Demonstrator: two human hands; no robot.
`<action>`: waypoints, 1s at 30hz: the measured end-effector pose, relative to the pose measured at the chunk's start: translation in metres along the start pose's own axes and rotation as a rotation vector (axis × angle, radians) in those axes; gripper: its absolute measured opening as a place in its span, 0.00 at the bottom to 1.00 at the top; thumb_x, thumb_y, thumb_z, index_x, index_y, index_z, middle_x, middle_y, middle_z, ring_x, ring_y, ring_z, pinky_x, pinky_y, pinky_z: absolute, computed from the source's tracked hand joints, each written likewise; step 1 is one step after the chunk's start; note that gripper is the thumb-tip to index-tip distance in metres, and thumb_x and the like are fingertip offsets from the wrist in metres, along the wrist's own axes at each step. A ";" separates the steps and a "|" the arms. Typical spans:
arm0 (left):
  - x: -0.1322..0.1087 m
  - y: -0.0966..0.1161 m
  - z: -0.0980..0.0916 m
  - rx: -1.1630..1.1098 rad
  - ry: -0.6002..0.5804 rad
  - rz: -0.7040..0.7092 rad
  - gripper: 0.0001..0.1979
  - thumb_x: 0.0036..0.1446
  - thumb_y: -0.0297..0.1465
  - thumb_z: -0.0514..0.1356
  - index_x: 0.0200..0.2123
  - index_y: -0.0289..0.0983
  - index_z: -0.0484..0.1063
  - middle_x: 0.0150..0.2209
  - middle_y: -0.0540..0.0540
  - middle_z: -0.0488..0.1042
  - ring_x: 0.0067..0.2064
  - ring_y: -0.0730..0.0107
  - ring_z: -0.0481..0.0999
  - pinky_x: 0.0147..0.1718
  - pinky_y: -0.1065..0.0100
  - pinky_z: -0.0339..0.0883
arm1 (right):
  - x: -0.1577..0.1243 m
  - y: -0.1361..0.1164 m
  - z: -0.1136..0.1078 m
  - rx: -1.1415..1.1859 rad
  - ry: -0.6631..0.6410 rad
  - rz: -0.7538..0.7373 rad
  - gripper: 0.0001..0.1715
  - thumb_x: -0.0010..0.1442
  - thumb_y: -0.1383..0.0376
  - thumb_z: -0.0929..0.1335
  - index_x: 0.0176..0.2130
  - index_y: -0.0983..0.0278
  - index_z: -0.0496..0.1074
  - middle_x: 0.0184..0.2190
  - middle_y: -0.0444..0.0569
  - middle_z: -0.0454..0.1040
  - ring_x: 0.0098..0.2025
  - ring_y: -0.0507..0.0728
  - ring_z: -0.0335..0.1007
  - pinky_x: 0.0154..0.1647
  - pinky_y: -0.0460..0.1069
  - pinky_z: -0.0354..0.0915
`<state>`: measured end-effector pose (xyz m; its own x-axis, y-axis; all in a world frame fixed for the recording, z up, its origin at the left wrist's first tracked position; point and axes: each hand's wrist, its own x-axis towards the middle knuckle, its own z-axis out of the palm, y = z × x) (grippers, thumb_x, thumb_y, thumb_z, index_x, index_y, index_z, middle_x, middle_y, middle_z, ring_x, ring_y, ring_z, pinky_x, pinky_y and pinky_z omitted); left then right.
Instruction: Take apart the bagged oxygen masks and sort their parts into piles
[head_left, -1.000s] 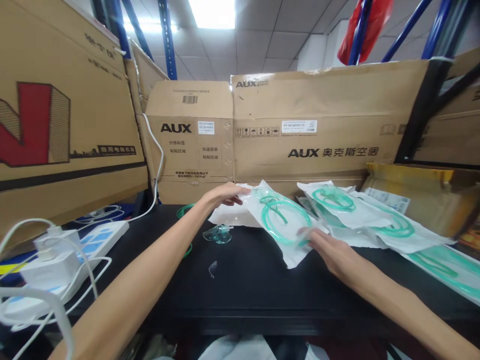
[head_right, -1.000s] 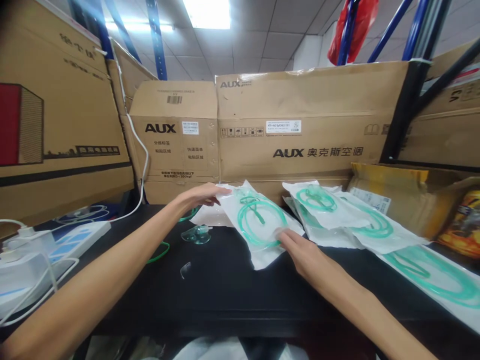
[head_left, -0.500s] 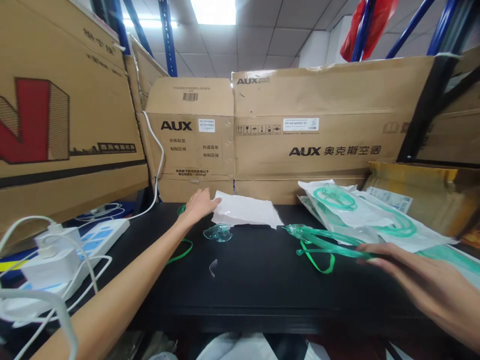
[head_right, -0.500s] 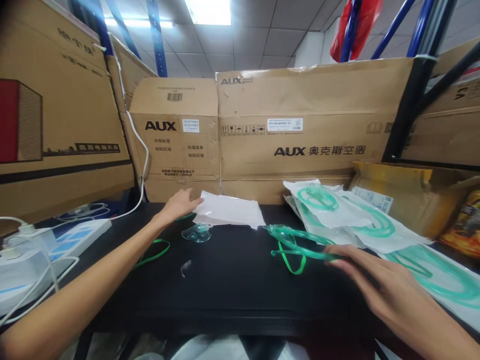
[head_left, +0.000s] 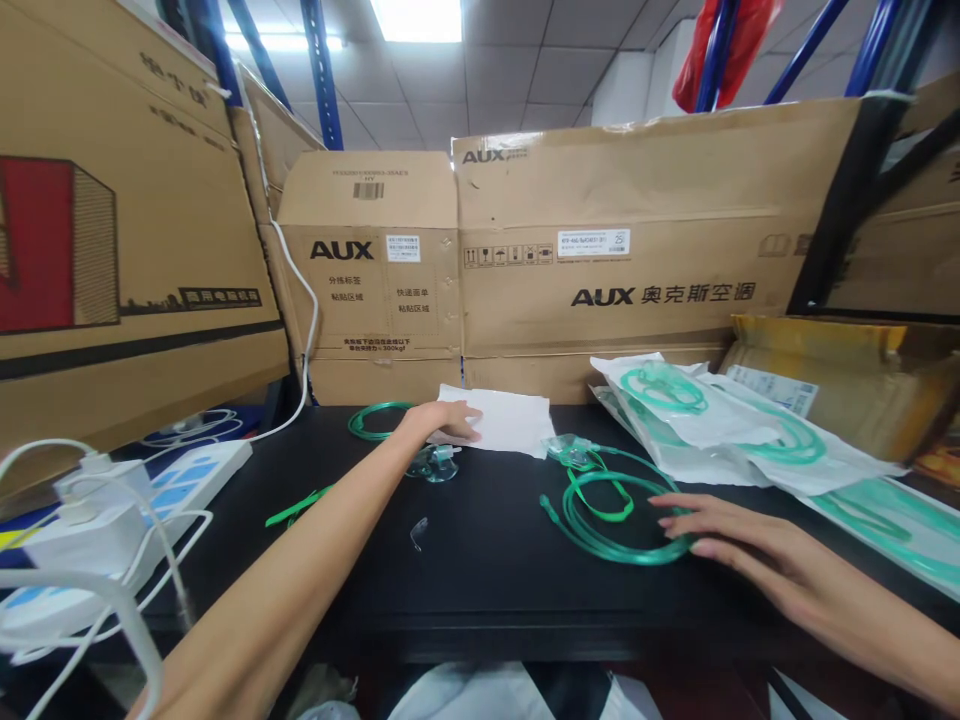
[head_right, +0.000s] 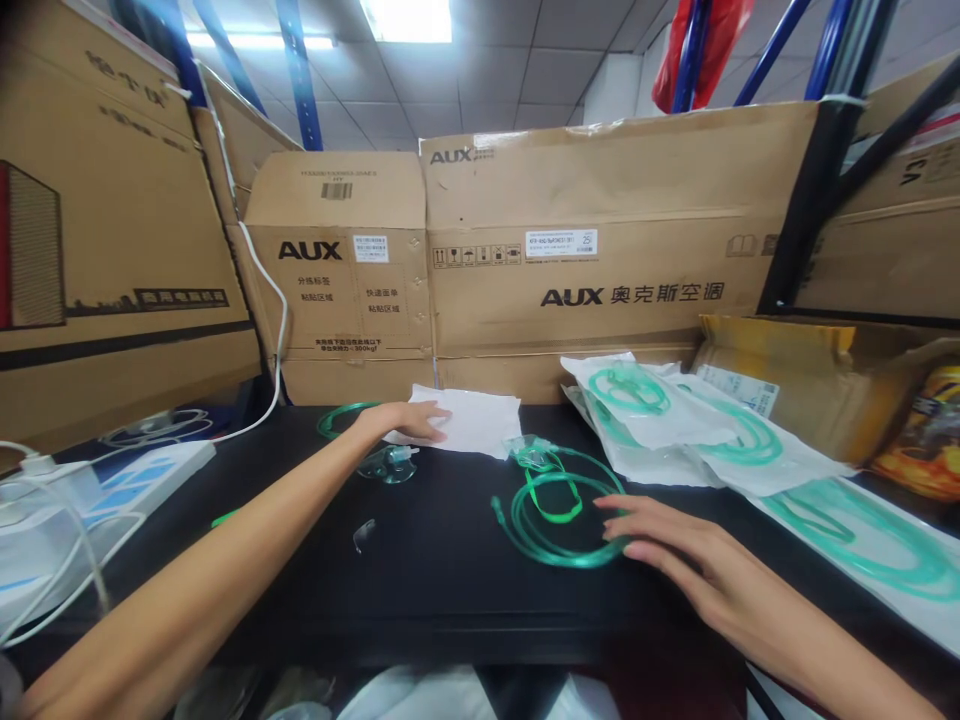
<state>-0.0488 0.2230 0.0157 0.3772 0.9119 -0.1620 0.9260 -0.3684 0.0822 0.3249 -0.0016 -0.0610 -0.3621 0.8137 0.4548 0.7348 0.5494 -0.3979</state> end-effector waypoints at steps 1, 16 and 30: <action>0.001 0.001 -0.001 0.005 -0.014 -0.014 0.23 0.67 0.38 0.62 0.62 0.38 0.68 0.65 0.37 0.65 0.63 0.49 0.69 0.60 0.42 0.65 | 0.000 0.005 0.003 -0.030 0.017 -0.017 0.19 0.71 0.52 0.64 0.51 0.52 0.81 0.62 0.48 0.74 0.63 0.66 0.71 0.62 0.58 0.71; 0.024 0.033 0.003 -0.073 -0.016 -0.183 0.20 0.68 0.38 0.62 0.60 0.37 0.70 0.62 0.38 0.69 0.60 0.52 0.72 0.58 0.45 0.68 | 0.063 0.016 0.053 -0.328 -0.029 0.083 0.28 0.72 0.52 0.63 0.63 0.63 0.73 0.67 0.62 0.66 0.66 0.72 0.66 0.65 0.68 0.65; -0.015 0.059 -0.024 -0.148 0.202 -0.032 0.30 0.61 0.52 0.63 0.58 0.40 0.76 0.64 0.33 0.70 0.66 0.38 0.66 0.63 0.45 0.57 | 0.051 0.000 0.069 -0.195 0.004 -0.195 0.22 0.74 0.56 0.62 0.63 0.55 0.65 0.65 0.52 0.69 0.64 0.62 0.70 0.67 0.61 0.67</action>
<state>-0.0004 0.1924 0.0466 0.3230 0.9459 0.0317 0.9196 -0.3215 0.2259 0.2673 0.0533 -0.0925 -0.5057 0.6951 0.5110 0.7481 0.6483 -0.1414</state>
